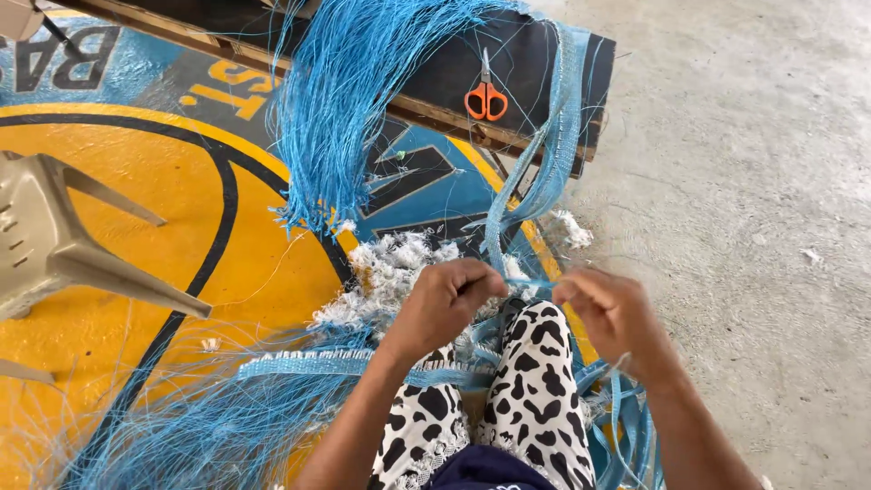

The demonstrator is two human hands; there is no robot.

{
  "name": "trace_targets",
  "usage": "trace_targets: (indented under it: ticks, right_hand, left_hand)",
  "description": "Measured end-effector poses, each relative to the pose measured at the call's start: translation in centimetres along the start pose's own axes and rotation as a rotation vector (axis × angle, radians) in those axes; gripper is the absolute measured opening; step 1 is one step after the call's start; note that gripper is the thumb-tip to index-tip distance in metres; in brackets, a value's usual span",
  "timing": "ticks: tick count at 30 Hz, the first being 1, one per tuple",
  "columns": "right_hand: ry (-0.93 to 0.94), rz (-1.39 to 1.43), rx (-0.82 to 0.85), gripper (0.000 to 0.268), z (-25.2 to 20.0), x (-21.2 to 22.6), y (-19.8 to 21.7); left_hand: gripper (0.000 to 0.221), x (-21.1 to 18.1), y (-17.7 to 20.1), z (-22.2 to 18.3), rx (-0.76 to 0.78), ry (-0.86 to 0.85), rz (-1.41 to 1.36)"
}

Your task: The recorder is cutting and preparing strips of blue woven plastic material, likely for weaving baskets or bags.

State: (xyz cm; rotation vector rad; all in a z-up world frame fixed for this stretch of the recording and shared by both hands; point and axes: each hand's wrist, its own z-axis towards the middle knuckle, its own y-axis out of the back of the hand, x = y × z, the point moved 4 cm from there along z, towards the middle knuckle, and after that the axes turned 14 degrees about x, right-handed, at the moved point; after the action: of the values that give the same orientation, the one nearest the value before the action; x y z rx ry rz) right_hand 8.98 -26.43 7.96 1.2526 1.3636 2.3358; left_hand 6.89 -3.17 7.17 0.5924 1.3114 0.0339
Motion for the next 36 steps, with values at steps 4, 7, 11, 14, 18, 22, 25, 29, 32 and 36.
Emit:
trace_targets:
  ticks: [4,7,11,14,18,22,25,29,32,36]
  right_hand:
    - [-0.426,0.546,-0.025,0.03,-1.1,-7.4,-3.2]
    - [-0.092,1.366,-0.081,0.027,0.2,-6.4,-4.8]
    - [0.255,1.58,-0.206,0.024,1.7,-6.0,-6.4]
    - [0.21,1.141,-0.128,0.022,2.8,-5.5,-8.3]
    - [-0.16,0.583,-0.008,0.014,4.2,-3.5,-8.9]
    - [0.027,0.446,-0.02,0.016,4.6,-1.4,-8.6]
    - [-0.186,0.165,0.185,0.014,4.8,-1.9,-9.2]
    - [-0.232,0.275,0.214,0.01,4.8,-3.7,-9.2]
    - [-0.312,0.378,0.349,0.011,5.4,-4.3,-7.5]
    - [-0.291,0.295,0.685,0.014,6.8,-4.6,-5.5]
  left_hand:
    - [0.015,5.5,-1.5,1.8,-0.12,-0.186,-0.204]
    - [0.014,8.1,-2.5,2.0,-0.292,0.022,-0.297]
    - [0.014,6.9,-3.1,1.5,-0.391,0.102,-0.149]
    - [0.017,6.5,-3.0,0.8,-0.385,0.107,-0.122]
    - [0.032,7.6,-2.9,0.2,-0.247,0.117,-0.217]
    - [0.032,7.6,-3.9,0.7,-0.22,-0.181,-0.108]
    - [0.045,9.2,-4.1,1.1,-0.302,0.187,-0.108]
    - [0.046,8.1,-3.7,0.5,-0.422,0.107,-0.071]
    - [0.044,7.8,-3.7,-0.1,-0.366,0.169,-0.06]
    - [0.033,8.6,-4.6,-0.4,-0.07,0.074,-0.216]
